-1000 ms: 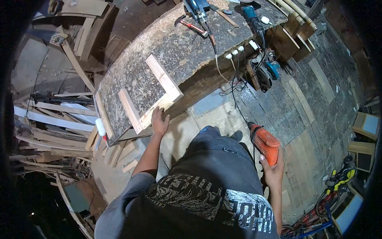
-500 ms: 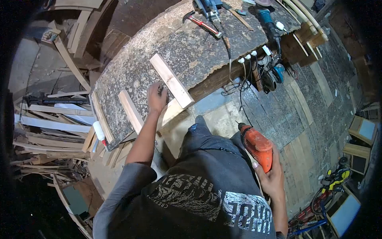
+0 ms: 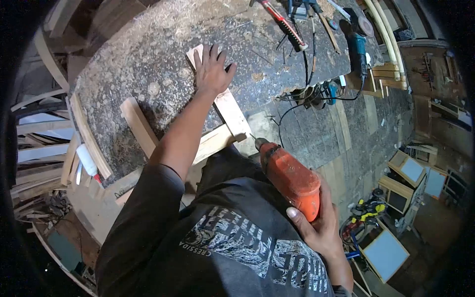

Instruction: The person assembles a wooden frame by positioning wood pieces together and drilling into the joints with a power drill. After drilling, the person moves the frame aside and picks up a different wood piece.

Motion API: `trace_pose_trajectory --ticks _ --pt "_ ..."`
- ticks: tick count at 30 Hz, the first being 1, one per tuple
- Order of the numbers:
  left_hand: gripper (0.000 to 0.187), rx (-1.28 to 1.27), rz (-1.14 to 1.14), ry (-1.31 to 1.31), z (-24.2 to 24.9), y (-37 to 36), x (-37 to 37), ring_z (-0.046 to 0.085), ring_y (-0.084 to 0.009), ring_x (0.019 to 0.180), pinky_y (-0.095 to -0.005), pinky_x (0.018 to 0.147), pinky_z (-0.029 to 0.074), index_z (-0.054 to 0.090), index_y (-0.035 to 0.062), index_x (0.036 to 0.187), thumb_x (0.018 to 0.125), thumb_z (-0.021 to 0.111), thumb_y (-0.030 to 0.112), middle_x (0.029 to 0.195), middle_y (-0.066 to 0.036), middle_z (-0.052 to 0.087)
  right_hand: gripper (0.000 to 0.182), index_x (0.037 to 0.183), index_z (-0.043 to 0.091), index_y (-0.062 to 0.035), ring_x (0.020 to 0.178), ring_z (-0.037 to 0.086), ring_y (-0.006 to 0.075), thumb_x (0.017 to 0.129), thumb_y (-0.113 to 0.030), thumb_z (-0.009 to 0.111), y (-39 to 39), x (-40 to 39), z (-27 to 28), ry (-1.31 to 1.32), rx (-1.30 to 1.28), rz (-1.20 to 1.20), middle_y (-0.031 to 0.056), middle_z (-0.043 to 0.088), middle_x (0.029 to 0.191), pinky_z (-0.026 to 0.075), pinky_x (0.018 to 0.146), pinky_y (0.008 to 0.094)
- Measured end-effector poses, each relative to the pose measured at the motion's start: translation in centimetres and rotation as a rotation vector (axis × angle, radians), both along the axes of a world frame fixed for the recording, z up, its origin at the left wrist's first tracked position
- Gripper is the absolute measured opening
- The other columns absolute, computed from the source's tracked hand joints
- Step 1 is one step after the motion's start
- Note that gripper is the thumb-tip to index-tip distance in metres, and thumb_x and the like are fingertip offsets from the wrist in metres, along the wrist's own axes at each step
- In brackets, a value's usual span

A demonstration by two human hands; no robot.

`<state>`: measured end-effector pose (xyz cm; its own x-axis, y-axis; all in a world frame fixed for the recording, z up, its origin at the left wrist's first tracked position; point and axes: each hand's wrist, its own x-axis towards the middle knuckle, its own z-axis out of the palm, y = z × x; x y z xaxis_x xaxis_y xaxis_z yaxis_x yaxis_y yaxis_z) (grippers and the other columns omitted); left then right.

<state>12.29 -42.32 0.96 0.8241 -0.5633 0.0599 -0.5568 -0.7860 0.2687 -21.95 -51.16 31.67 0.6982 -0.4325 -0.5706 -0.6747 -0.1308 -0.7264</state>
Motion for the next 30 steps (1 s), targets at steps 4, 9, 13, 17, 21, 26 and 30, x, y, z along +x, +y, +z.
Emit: trace_pose_trajectory --ticks 4,9,13,17,21,26,30 --pt "0.067 0.067 0.001 0.003 0.1 -0.1 0.2 0.015 -0.0369 0.157 -0.06 0.126 0.005 0.053 0.0108 0.15 0.1 0.049 0.055 0.164 -0.014 0.035 0.08 0.154 0.034 0.0009 0.13 0.06 0.0292 0.092 -0.021 0.079 0.8 3.0 -0.3 0.001 -0.036 0.026 0.0224 0.062 0.14 0.044 0.111 0.0425" --pt "0.067 0.024 0.009 0.016 -0.2 -0.1 0.3 0.012 -0.0364 0.158 -0.0603 0.126 0.002 0.053 0.01 0.15 0.1 0.048 0.055 0.166 -0.014 0.033 0.08 0.155 0.033 0.0004 0.131 0.059 0.0297 0.093 -0.019 0.078 1.2 4.2 -0.7 0.047 -0.062 0.073 0.0224 0.062 0.139 0.044 0.111 0.0432" --pt "0.067 0.032 0.009 0.031 0.3 -0.1 0.3 0.011 -0.036 0.158 -0.0606 0.126 0.001 0.053 0.0098 0.15 0.1 0.049 0.054 0.166 -0.014 0.033 0.08 0.156 0.031 0.0005 0.132 0.058 0.0297 0.093 -0.019 0.078 1.2 4.5 -0.8 0.051 -0.065 0.093 0.0228 0.06 0.142 0.044 0.112 0.0433" --pt "0.067 0.027 0.008 0.042 0.1 0.0 0.3 0.012 -0.0355 0.158 -0.061 0.126 0.0 0.053 0.0096 0.15 0.1 0.049 0.054 0.165 -0.013 0.034 0.082 0.157 0.029 0.0009 0.135 0.056 0.0297 0.093 -0.019 0.078 1.2 4.5 -0.8 0.049 -0.023 0.054 0.0235 0.056 0.145 0.042 0.114 0.0432" --pt "0.067 0.049 0.009 0.048 0.1 -0.1 0.4 0.012 -0.0353 0.158 -0.0611 0.126 0.0 0.053 0.0098 0.15 0.099 0.049 0.054 0.165 -0.013 0.035 0.083 0.157 0.029 0.0013 0.135 0.056 0.0304 0.093 -0.02 0.078 1.2 5.0 -0.4 0.083 -0.044 0.088 0.0237 0.057 0.144 0.042 0.113 0.0433" --pt "0.067 0.079 0.011 0.047 0.3 -0.1 0.3 0.012 -0.0348 0.158 -0.0605 0.127 0.0 0.053 0.0101 0.15 0.1 0.047 0.054 0.165 -0.013 0.035 0.083 0.156 0.03 0.0019 0.133 0.058 0.0311 0.092 -0.02 0.079 1.0 4.8 -0.7 0.079 -0.085 0.128 0.0241 0.059 0.142 0.043 0.112 0.0438" --pt "0.067 0.07 0.016 0.042 0.2 -0.1 0.3 0.012 -0.0346 0.158 -0.0601 0.127 0.0 0.053 0.0105 0.15 0.101 0.046 0.055 0.165 -0.012 0.035 0.083 0.156 0.03 0.0021 0.133 0.059 0.0318 0.092 -0.019 0.079 1.2 4.7 -0.8 0.067 -0.086 0.105 0.0245 0.06 0.142 0.044 0.112 0.044"
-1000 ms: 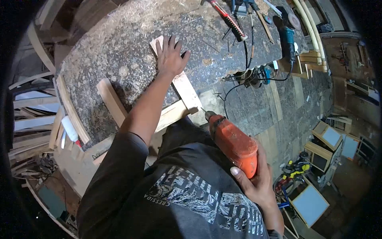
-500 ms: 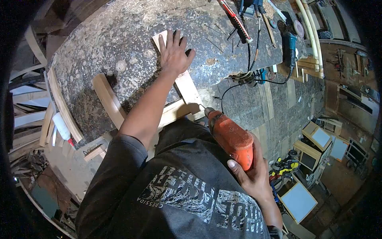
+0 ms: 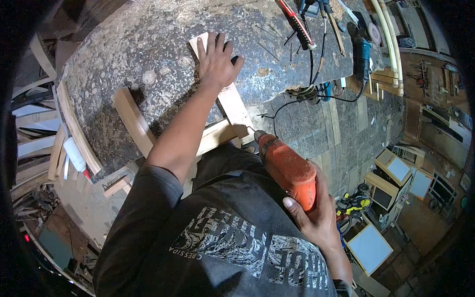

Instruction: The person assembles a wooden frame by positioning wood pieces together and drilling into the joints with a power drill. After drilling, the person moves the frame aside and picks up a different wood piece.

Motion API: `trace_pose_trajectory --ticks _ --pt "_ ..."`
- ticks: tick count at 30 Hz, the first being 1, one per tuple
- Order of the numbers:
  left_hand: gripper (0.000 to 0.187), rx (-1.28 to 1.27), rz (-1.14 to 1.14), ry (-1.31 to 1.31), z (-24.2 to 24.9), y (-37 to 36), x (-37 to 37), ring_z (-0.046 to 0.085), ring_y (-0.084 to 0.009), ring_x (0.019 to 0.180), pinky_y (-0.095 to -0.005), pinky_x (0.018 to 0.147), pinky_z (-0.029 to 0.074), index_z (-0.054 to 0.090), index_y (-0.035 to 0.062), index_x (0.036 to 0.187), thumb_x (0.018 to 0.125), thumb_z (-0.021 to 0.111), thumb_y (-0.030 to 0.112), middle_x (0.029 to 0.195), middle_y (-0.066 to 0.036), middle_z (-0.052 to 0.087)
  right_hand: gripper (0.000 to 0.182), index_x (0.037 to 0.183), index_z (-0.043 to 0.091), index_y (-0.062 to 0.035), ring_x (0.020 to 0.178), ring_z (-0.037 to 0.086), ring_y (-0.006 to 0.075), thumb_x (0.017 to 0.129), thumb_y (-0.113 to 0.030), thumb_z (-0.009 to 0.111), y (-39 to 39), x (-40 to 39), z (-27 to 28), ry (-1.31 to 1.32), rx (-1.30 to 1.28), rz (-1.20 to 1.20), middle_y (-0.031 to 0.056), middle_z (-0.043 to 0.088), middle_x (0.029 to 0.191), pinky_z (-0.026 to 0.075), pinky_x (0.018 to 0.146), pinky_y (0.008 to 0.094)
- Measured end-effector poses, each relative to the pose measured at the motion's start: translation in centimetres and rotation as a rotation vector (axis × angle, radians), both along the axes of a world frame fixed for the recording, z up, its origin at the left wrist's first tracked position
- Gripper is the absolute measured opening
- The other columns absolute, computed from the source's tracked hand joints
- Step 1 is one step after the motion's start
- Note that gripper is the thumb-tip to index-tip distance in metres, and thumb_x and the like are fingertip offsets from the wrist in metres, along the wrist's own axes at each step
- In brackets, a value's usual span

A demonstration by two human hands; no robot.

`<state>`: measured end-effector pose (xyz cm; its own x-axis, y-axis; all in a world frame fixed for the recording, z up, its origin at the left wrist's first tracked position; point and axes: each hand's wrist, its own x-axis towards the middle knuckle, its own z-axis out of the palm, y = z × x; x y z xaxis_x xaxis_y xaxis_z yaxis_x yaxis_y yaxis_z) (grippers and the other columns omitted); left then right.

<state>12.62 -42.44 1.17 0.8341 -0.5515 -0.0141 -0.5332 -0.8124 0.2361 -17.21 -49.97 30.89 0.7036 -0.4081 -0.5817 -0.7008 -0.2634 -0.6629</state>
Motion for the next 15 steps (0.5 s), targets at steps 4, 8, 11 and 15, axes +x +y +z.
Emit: trace_pose_trajectory --ticks 4,8,11,15 --pt "0.066 0.004 0.0 -0.011 -0.2 0.0 -0.1 0.012 -0.0344 0.158 -0.06 0.127 0.0 0.053 0.0109 0.149 0.101 0.045 0.056 0.164 -0.012 0.035 0.083 0.156 0.03 0.0022 0.132 0.059 0.0328 0.092 -0.018 0.078 0.0 0.3 0.2 0.011 -0.011 0.032 0.025 0.061 0.14 0.044 0.111 0.0441" --pt "0.067 -0.02 0.0 -0.028 -0.6 -0.1 0.0 0.01 -0.035 0.159 -0.062 0.126 -0.002 0.055 0.0108 0.148 0.101 0.044 0.057 0.164 -0.014 0.036 0.08 0.155 0.032 0.0009 0.129 0.062 0.0342 0.092 -0.016 0.078 0.3 1.3 0.5 0.051 -0.064 0.067 0.0266 0.063 0.136 0.047 0.109 0.0448" --pt "0.066 0.007 0.002 -0.019 -0.5 -0.1 -0.1 0.013 -0.0344 0.158 -0.0601 0.127 0.0 0.054 0.0115 0.149 0.101 0.044 0.056 0.164 -0.012 0.036 0.076 0.153 0.034 -0.0006 0.124 0.065 0.037 0.092 -0.014 0.077 0.7 2.1 0.7 0.06 -0.128 0.147 0.0275 0.065 0.132 0.051 0.104 0.0444" --pt "0.066 0.006 0.006 -0.02 -0.6 -0.1 -0.2 0.014 -0.0342 0.158 -0.0601 0.127 0.0 0.054 0.0114 0.149 0.101 0.044 0.056 0.165 -0.011 0.035 0.073 0.151 0.036 -0.0022 0.117 0.069 0.0409 0.091 -0.012 0.077 0.9 2.9 0.8 0.051 -0.21 0.29 0.0285 0.068 0.125 0.056 0.096 0.0433"
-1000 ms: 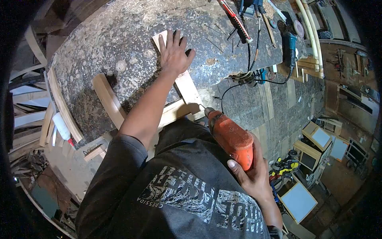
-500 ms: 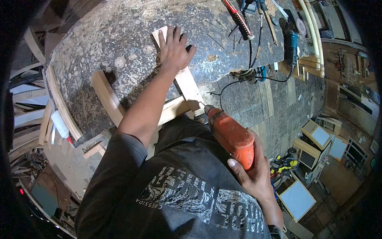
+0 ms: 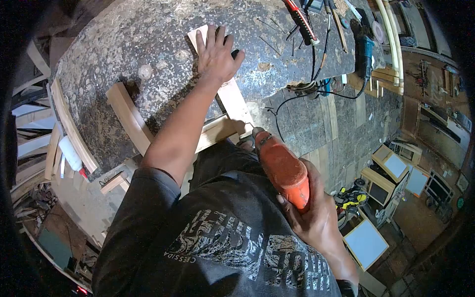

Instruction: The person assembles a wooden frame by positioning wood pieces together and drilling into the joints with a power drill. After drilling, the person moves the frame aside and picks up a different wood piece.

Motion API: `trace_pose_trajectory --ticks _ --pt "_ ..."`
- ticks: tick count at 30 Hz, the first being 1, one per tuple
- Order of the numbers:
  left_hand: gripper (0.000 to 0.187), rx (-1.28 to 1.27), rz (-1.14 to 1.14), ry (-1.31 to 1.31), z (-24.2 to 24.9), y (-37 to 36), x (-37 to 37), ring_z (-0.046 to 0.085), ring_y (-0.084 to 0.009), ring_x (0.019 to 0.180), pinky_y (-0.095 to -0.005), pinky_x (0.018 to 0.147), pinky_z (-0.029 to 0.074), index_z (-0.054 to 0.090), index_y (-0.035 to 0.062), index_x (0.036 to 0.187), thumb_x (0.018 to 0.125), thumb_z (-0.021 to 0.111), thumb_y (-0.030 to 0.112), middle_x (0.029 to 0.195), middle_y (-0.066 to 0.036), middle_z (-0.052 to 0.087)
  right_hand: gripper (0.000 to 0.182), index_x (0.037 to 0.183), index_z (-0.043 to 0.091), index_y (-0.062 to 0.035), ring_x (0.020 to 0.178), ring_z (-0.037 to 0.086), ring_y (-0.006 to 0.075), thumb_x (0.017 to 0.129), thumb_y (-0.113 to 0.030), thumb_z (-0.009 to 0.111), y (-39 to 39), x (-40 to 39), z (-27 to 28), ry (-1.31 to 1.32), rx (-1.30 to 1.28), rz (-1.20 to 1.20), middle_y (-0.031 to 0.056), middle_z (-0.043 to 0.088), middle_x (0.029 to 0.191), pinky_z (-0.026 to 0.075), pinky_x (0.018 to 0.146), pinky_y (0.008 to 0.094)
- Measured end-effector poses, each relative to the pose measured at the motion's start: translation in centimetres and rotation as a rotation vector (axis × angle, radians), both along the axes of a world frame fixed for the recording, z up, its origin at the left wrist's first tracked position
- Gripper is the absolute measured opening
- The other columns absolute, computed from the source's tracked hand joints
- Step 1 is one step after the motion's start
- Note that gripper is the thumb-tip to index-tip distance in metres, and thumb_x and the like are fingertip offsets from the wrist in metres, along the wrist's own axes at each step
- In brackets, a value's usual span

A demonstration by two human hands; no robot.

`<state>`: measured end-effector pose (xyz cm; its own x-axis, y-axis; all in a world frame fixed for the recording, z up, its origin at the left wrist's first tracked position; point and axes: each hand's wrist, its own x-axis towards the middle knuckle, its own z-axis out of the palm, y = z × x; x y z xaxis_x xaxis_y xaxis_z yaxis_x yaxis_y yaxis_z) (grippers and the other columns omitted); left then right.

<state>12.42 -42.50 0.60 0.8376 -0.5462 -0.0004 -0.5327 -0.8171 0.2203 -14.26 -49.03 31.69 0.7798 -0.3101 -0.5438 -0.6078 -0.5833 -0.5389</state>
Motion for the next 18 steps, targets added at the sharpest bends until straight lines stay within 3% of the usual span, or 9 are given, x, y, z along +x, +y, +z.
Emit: trace_pose_trajectory --ticks 1,3,10,12,13,16,18 --pt "0.066 -0.009 0.001 -0.01 -0.1 0.0 0.0 0.014 -0.0341 0.158 -0.0602 0.127 0.0 0.055 0.0111 0.148 0.101 0.045 0.055 0.165 -0.012 0.035 0.073 0.151 0.036 -0.0022 0.117 0.069 0.0409 0.091 -0.012 0.077 0.1 0.4 0.3 0.005 0.002 0.0 0.0285 0.068 0.125 0.056 0.096 0.0433" --pt "0.065 -0.017 0.002 -0.015 -0.2 0.0 0.1 0.015 -0.034 0.157 -0.0603 0.127 0.0 0.055 0.0108 0.148 0.101 0.045 0.055 0.165 -0.012 0.035 0.07 0.149 0.038 -0.0003 0.126 0.062 0.0272 0.091 -0.008 0.077 0.5 1.5 1.1 0.159 0.06 -0.139 0.0225 0.063 0.134 0.046 0.107 0.039" --pt "0.064 -0.023 -0.002 -0.025 -0.3 -0.1 0.1 0.015 -0.0341 0.157 -0.0612 0.126 0.001 0.058 0.0108 0.145 0.1 0.047 0.054 0.163 -0.012 0.037 0.069 0.148 0.038 -0.001 0.127 0.06 0.0246 0.091 -0.007 0.077 0.3 2.7 0.9 0.337 0.062 -0.115 0.0208 0.062 0.134 0.046 0.107 0.038" --pt "0.063 -0.021 -0.001 -0.015 -0.2 0.0 0.1 0.015 -0.0344 0.157 -0.0616 0.126 0.001 0.058 0.0108 0.145 0.1 0.048 0.054 0.163 -0.013 0.038 0.077 0.151 0.036 -0.0022 0.115 0.071 0.0363 0.088 -0.011 0.08 -0.4 1.5 -0.4 0.101 0.035 -0.074 0.0264 0.069 0.124 0.055 0.096 0.0414" --pt "0.063 -0.028 0.001 -0.025 -0.3 -0.1 0.1 0.016 -0.0345 0.157 -0.0619 0.126 0.002 0.059 0.0105 0.144 0.1 0.048 0.054 0.162 -0.013 0.039 0.077 0.151 0.036 -0.0022 0.115 0.071 0.0363 0.088 -0.011 0.08 -0.8 1.0 -1.1 0.105 0.035 -0.071 0.0264 0.069 0.124 0.055 0.096 0.0414" --pt "0.063 -0.038 0.006 -0.047 -0.4 -0.1 0.0 0.017 -0.0345 0.156 -0.0622 0.125 0.002 0.061 0.0101 0.142 0.099 0.05 0.054 0.16 -0.013 0.041 0.078 0.15 0.033 0.0015 0.124 0.061 0.0244 0.089 -0.011 0.08 -1.1 0.2 -1.7 -0.007 0.09 -0.152 0.022 0.062 0.134 0.048 0.106 0.0367" --pt "0.062 -0.038 0.007 -0.065 -0.3 -0.1 0.1 0.019 -0.0344 0.155 -0.0622 0.125 0.003 0.062 0.0099 0.141 0.098 0.05 0.054 0.158 -0.013 0.043 0.078 0.151 0.032 0.0016 0.124 0.062 0.0254 0.09 -0.011 0.08 -0.6 0.4 -1.8 0.018 0.085 -0.141 0.0229 0.062 0.134 0.048 0.105 0.0373"
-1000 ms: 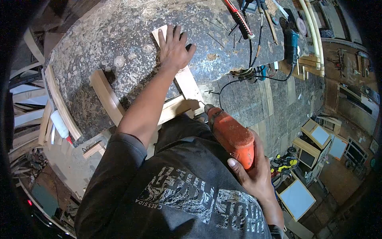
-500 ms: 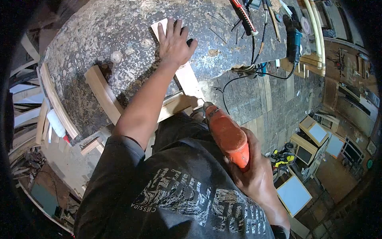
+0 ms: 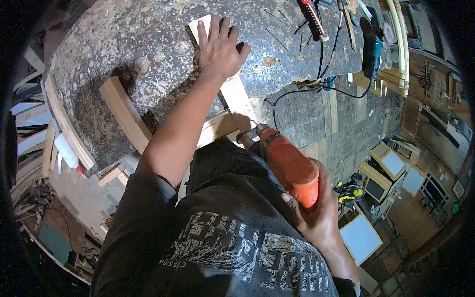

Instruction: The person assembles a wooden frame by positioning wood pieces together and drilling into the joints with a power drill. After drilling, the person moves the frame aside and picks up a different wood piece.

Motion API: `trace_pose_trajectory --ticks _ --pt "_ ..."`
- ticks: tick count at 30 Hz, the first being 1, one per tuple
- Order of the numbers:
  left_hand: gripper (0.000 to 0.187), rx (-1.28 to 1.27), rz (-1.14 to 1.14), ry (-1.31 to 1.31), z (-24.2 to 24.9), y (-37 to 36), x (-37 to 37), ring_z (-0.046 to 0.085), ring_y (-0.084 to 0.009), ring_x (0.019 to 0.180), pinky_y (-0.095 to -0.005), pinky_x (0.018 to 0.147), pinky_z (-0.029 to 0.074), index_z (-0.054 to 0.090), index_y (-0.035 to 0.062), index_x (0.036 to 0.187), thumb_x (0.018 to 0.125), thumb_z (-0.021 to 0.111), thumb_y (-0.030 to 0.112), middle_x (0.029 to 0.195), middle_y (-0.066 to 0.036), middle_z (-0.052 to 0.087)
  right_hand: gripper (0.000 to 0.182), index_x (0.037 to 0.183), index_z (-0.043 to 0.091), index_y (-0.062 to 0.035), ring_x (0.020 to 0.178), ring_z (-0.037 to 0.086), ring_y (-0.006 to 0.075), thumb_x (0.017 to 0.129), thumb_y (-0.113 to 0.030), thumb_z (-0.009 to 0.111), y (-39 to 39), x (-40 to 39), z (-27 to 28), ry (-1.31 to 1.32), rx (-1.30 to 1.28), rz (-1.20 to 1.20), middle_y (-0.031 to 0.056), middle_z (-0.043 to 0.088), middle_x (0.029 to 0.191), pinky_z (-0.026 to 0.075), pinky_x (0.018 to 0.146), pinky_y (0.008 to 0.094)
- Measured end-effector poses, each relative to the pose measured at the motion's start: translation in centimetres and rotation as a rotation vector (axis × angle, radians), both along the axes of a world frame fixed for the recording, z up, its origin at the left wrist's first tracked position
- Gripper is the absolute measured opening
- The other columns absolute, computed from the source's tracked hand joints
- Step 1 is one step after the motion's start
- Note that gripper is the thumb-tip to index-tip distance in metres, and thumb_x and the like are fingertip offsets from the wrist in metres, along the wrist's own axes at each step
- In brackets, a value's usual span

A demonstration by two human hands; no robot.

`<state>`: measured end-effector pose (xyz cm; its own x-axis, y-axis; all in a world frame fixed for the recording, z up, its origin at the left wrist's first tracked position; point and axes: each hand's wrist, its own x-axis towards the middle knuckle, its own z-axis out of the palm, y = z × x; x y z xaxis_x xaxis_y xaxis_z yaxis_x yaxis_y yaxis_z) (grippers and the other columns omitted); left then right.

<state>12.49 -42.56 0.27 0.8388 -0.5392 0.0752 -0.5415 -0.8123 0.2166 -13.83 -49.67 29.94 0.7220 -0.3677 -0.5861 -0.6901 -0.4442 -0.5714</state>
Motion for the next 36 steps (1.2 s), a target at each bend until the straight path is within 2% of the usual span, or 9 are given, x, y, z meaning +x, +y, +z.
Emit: trace_pose_trajectory --ticks 5,7,11,19,29,34,36 --pt "0.061 -0.041 0.001 -0.02 -0.1 0.0 0.0 0.024 -0.0339 0.153 -0.0622 0.125 0.004 0.064 0.009 0.138 0.098 0.052 0.052 0.154 -0.013 0.047 0.08 0.152 0.029 0.0015 0.126 0.062 0.0277 0.091 -0.01 0.079 0.4 0.6 -0.2 0.056 -0.035 0.085 0.0249 0.062 0.135 0.049 0.106 0.0387" --pt "0.06 -0.046 0.001 -0.022 -0.1 0.0 -0.1 0.024 -0.034 0.153 -0.0623 0.125 0.005 0.064 0.0086 0.138 0.098 0.053 0.052 0.154 -0.013 0.047 0.081 0.152 0.029 0.0016 0.128 0.062 0.0281 0.09 -0.012 0.08 0.3 0.2 -0.8 0.024 0.035 -0.014 0.0256 0.061 0.135 0.049 0.106 0.0393" --pt "0.06 -0.05 -0.006 -0.021 -0.1 0.0 0.0 0.024 -0.0341 0.153 -0.0627 0.125 0.005 0.065 0.0076 0.136 0.098 0.053 0.052 0.154 -0.013 0.047 0.08 0.152 0.029 0.0022 0.127 0.062 0.0279 0.09 -0.01 0.079 0.3 0.4 -1.2 0.035 0.015 0.007 0.0259 0.062 0.135 0.048 0.106 0.0386" --pt "0.061 -0.044 -0.008 -0.006 0.0 0.0 -0.1 0.023 -0.0341 0.153 -0.0634 0.125 0.004 0.065 0.0069 0.137 0.099 0.052 0.052 0.155 -0.014 0.047 0.08 0.152 0.03 0.0033 0.128 0.061 0.0279 0.09 -0.008 0.079 0.5 0.3 -1.9 0.013 0.092 -0.119 0.0256 0.061 0.135 0.047 0.107 0.0383" --pt "0.059 -0.079 -0.007 -0.027 -0.3 0.0 -0.1 0.027 -0.0353 0.151 -0.0645 0.124 0.006 0.067 0.0057 0.134 0.098 0.055 0.051 0.151 -0.014 0.05 0.08 0.152 0.03 0.0047 0.13 0.059 0.0279 0.09 -0.007 0.079 0.5 0.6 -2.2 0.051 0.061 -0.071 0.0245 0.06 0.137 0.045 0.109 0.0385" --pt "0.059 -0.098 -0.003 -0.034 -0.5 -0.1 -0.1 0.028 -0.0356 0.15 -0.0645 0.124 0.007 0.067 0.0045 0.132 0.098 0.055 0.051 0.15 -0.014 0.051 0.079 0.152 0.03 0.0043 0.129 0.059 0.027 0.089 -0.004 0.078 0.7 0.6 -2.6 0.032 0.119 -0.166 0.0235 0.06 0.137 0.045 0.11 0.0385" --pt "0.059 -0.095 -0.002 -0.036 -0.4 -0.1 -0.1 0.028 -0.0357 0.151 -0.0645 0.124 0.007 0.067 0.0042 0.132 0.098 0.055 0.051 0.15 -0.014 0.051 0.079 0.152 0.031 0.004 0.13 0.059 0.0266 0.089 -0.004 0.078 0.7 0.8 -2.5 0.045 0.099 -0.136 0.023 0.06 0.137 0.045 0.11 0.0385"
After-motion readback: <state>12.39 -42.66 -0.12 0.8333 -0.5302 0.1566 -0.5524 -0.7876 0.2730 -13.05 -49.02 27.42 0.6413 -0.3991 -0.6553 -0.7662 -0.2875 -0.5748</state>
